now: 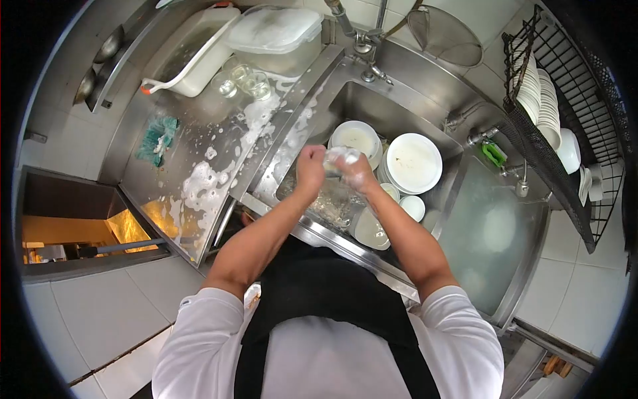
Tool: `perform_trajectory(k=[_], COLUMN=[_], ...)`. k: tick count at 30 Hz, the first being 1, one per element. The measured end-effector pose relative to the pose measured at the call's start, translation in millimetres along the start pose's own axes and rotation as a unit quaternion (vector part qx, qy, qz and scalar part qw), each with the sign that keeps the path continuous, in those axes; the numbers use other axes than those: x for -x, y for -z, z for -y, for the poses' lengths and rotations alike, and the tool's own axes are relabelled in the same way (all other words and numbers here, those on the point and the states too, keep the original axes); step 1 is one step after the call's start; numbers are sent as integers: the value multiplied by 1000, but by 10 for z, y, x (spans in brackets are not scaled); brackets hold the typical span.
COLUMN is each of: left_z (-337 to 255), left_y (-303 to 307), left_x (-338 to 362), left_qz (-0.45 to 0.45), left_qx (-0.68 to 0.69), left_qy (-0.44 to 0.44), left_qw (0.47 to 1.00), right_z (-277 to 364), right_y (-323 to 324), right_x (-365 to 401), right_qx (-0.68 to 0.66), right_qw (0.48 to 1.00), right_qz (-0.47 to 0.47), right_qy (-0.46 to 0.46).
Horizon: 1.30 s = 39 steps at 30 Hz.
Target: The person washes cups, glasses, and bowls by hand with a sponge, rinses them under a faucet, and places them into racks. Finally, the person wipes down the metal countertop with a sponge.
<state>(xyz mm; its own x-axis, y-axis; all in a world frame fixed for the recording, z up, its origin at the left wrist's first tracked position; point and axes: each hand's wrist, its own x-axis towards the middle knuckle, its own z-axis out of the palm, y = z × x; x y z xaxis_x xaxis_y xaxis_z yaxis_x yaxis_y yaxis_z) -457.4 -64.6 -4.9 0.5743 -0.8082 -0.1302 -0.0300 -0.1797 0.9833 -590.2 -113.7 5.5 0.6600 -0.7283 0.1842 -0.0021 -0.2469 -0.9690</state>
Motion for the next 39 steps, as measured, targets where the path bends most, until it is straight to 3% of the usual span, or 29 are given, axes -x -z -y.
perform_trajectory(k=[1, 2, 4, 5, 6, 7, 8, 9, 10, 11, 12, 14, 15, 16, 17, 18, 20, 21, 22, 23, 24, 25, 27, 28, 30, 32, 34, 36, 39], left_z=[-58, -206, -355, -254, -365, -488, -574, -585, -571, -617, -645, -448, -334, -211, -557, -526, -399, -164, -108, -83, -124, -164, -401, -329, -24, 80, 251, 790, 359], left_y=[-35, -26, 64, 153, 222, 287, 350, 404, 425, 434, 437, 454, 491, 527, 580, 590, 620, 598, 562, 593, 648, 724, 881, 962, 1204, 1553, 1841, 2225, 2477], left_x=[144, 181, 215, 43, -22, -110, -203, -323, -364, -389, -395, -343, -353, -346, -171, -100, -31, -54, -6, 5, 9, 7, 6, -102, -476, -881, -1235, -1747, -1703], left_qz=[-38, -37, 21, 98, 96, 186, 271, 343, 343, 382, 420, 376, 363, 347, 376, 376, 400, 398, 341, 347, 353, 347, 248, 246, 92, -6, -93, -149, -192], left_qx=[-131, -129, -163, -107, -106, -84, -58, -137, -136, -179, -221, -180, -88, 4, 26, 27, 173, 194, 230, 213, 195, 195, 100, 99, 73, -8, 58, 25, -73], left_qy=[-128, -127, -175, -70, -67, 88, 241, 281, 282, 306, 327, 330, 327, 323, 326, 327, 331, 318, 324, 278, 232, 226, 190, 187, -8, -41, -64, -87, -123], left_qw=[982, 983, 971, 987, 987, 975, 930, 886, 886, 854, 817, 847, 868, 881, 867, 867, 837, 838, 852, 870, 885, 889, 945, 946, 993, 999, 992, 985, 971], right_z=[17, 60, 308, 507, 607, 298, 327, 386, 423, 408, 387, 401, 399, 396, 384, 344, 235, 143, 127, 131, 98, 35, -204, -215, -224, -334, -252, -182, -174], right_y=[-9, -15, -90, -188, -275, -372, -355, -292, -244, -279, -285, -281, -258, -230, -203, -188, -192, -188, -237, -315, -376, -384, -296, -275, -262, -248, -212, -224, -297], right_x=[7, 6, 66, 136, 207, 259, 282, 340, 362, 358, 332, 198, 131, 81, 35, -19, -124, -169, -241, -290, -324, -345, -298, -247, -110, 101, 309, 458, 616], right_qx=[-203, -391, -428, -414, -401, -299, -300, 27, 352, 416, 417, 413, 415, 255, 86, 87, -105, -96, -99, -251, -393, -395, -484, -486, -474, -441, -426, -409, -365], right_qw=[961, 846, 819, 836, 851, 923, 923, 988, 920, 896, 895, 900, 900, 963, 995, 995, 961, 957, 959, 906, 820, 823, 783, 783, 782, 809, 817, 822, 821], right_qz=[-105, -203, -214, -199, -184, -109, -106, 31, 165, 107, 108, 137, 136, 87, 36, 37, -120, -147, -142, -235, -318, -310, -313, -310, -306, -258, -226, -200, -212], right_qy=[-157, -301, -317, -300, -285, -215, -218, -152, -61, 117, 117, -2, -2, -16, -29, -30, -226, -229, -222, -248, -268, -265, -236, -234, -265, -289, -315, -343, -384])
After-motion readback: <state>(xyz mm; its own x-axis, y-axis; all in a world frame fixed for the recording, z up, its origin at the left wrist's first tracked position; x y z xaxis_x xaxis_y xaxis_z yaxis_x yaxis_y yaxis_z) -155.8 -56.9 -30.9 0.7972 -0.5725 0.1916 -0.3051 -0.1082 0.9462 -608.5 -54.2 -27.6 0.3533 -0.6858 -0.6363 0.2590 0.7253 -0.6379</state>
